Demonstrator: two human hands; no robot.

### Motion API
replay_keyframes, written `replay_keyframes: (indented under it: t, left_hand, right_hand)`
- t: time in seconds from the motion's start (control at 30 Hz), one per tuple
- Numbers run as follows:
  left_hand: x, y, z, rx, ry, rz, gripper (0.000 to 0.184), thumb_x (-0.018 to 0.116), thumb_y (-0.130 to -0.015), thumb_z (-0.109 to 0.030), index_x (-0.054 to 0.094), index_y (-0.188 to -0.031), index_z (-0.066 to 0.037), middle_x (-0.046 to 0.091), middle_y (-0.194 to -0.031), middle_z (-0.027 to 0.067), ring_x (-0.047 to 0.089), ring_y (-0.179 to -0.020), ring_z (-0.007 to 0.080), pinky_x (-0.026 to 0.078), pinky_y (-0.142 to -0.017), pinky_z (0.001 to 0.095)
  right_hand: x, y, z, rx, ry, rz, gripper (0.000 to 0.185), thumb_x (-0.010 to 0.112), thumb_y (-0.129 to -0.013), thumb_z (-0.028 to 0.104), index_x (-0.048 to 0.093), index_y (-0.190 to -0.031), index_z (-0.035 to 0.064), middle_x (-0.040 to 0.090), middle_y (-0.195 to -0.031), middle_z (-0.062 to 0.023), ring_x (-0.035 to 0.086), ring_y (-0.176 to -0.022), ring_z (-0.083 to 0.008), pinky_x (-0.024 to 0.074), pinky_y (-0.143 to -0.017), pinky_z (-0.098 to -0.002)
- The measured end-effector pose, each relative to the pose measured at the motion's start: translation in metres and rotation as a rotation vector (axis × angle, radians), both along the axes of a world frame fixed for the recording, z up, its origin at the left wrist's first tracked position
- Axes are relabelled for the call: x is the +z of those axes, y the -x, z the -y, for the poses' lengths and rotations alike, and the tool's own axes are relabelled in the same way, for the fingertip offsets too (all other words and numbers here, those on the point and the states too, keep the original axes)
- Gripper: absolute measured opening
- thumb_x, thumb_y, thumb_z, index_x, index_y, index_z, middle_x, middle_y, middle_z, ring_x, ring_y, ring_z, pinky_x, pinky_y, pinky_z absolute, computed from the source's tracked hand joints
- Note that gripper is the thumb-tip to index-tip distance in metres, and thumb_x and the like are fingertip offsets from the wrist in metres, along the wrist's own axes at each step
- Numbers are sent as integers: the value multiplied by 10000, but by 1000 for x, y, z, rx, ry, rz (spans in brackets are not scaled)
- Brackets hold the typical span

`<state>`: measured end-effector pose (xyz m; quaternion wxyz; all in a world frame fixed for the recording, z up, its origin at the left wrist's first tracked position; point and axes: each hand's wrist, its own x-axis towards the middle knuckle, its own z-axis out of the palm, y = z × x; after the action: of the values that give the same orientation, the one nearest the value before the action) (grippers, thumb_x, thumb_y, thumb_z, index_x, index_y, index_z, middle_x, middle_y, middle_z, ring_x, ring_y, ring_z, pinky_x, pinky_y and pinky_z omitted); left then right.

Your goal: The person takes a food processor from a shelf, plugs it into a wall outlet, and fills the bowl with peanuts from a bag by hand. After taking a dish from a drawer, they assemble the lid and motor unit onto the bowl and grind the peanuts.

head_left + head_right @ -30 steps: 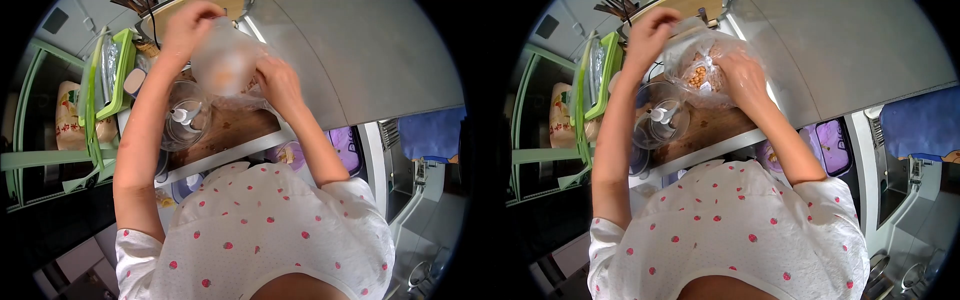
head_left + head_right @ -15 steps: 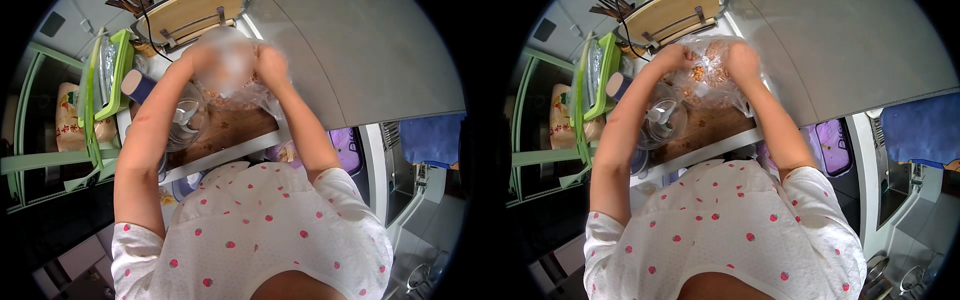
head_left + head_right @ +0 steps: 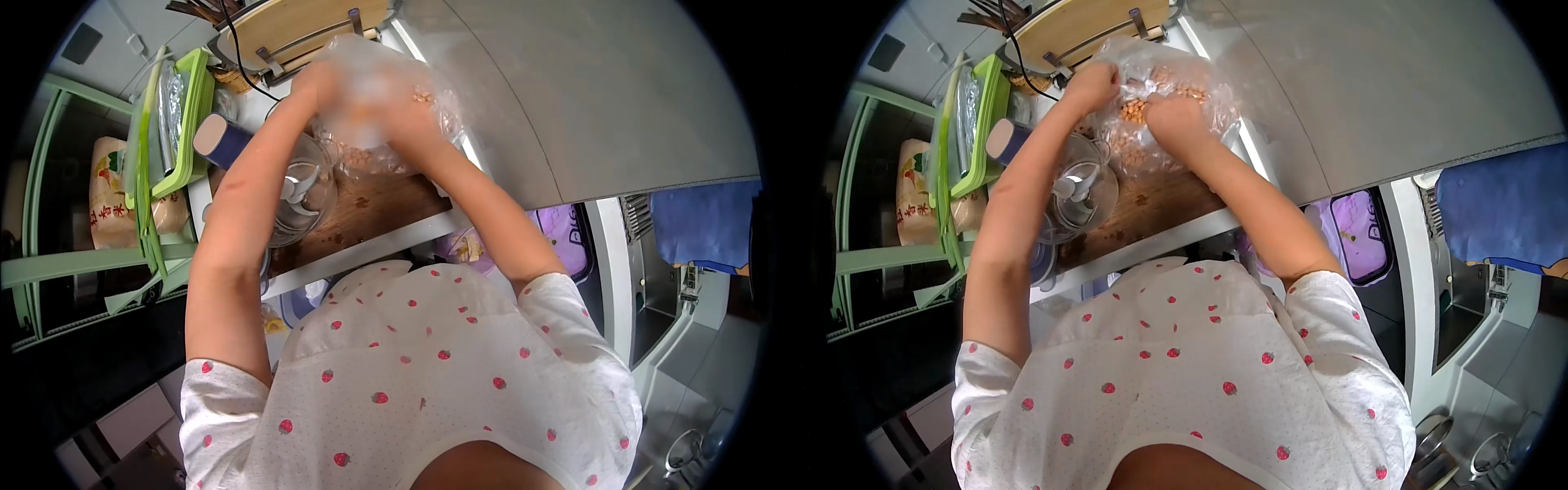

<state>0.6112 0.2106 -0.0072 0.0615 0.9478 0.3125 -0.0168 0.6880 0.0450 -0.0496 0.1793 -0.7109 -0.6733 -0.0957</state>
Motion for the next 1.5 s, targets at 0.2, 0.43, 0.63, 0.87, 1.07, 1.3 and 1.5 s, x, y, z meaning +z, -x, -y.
replay_keyframes:
  t: [0.2, 0.43, 0.63, 0.87, 1.07, 1.3, 1.5]
  left_hand:
    - [-18, -16, 4, -175, -144, 273, 88, 499, -691, -92, 551, -738, -40, 589, -715, 174, 569, -719, 350, 438, -641, 414]
    - [-14, 10, -5, -107, 148, 361, 62, 510, -675, -36, 527, -733, -50, 575, -672, 139, 558, -676, 317, 424, -616, 380]
    - [-14, 14, -5, -191, 221, 262, 98, 539, -696, -65, 614, -740, -112, 589, -680, 114, 565, -648, 286, 429, -610, 361]
    - [-20, 10, 15, -171, -367, -17, 171, 570, -723, -134, 678, -834, -207, 606, -847, 75, 551, -861, 235, 382, -807, 368]
    - [2, 35, 9, -479, -334, 436, 175, 563, -704, -123, 672, -830, -177, 574, -859, 31, 499, -914, 229, 356, -828, 371]
    - [3, 32, 25, -424, -229, 72, 152, 589, -710, -235, 684, -807, -166, 561, -958, 26, 439, -1019, 215, 314, -883, 447]
    - [-2, 32, 12, -370, -395, -98, 207, 623, -708, -354, 695, -806, -187, 525, -1052, 30, 410, -1085, 226, 233, -980, 515]
  right_hand:
    - [-1, -19, -14, -203, 78, 41, 116, 476, -728, 68, 589, -752, 55, 594, -831, -88, 606, -758, -265, 481, -632, -357]
    - [-1, -3, -35, -109, 54, -4, 129, 514, -705, 78, 639, -739, 72, 617, -802, -115, 619, -738, -255, 488, -606, -364]
    - [-11, -4, -39, -196, 127, 49, 118, 531, -696, 54, 642, -736, 55, 618, -819, -122, 622, -749, -251, 491, -613, -351]
    - [-8, -3, -32, -291, 140, 55, 107, 541, -690, 66, 643, -722, 61, 616, -810, -118, 622, -743, -256, 493, -604, -348]
    - [-2, 5, -26, 4, -99, 141, 93, 538, -687, 87, 630, -703, 86, 601, -760, -86, 577, -778, -225, 466, -653, -338]
    - [-3, -8, -19, -68, -84, 118, 101, 528, -693, 107, 629, -702, 111, 571, -749, -54, 526, -848, -220, 424, -713, -348]
    - [-2, -12, -9, -19, -89, 165, 111, 530, -700, 120, 640, -685, 126, 571, -781, -45, 517, -878, -212, 408, -705, -357]
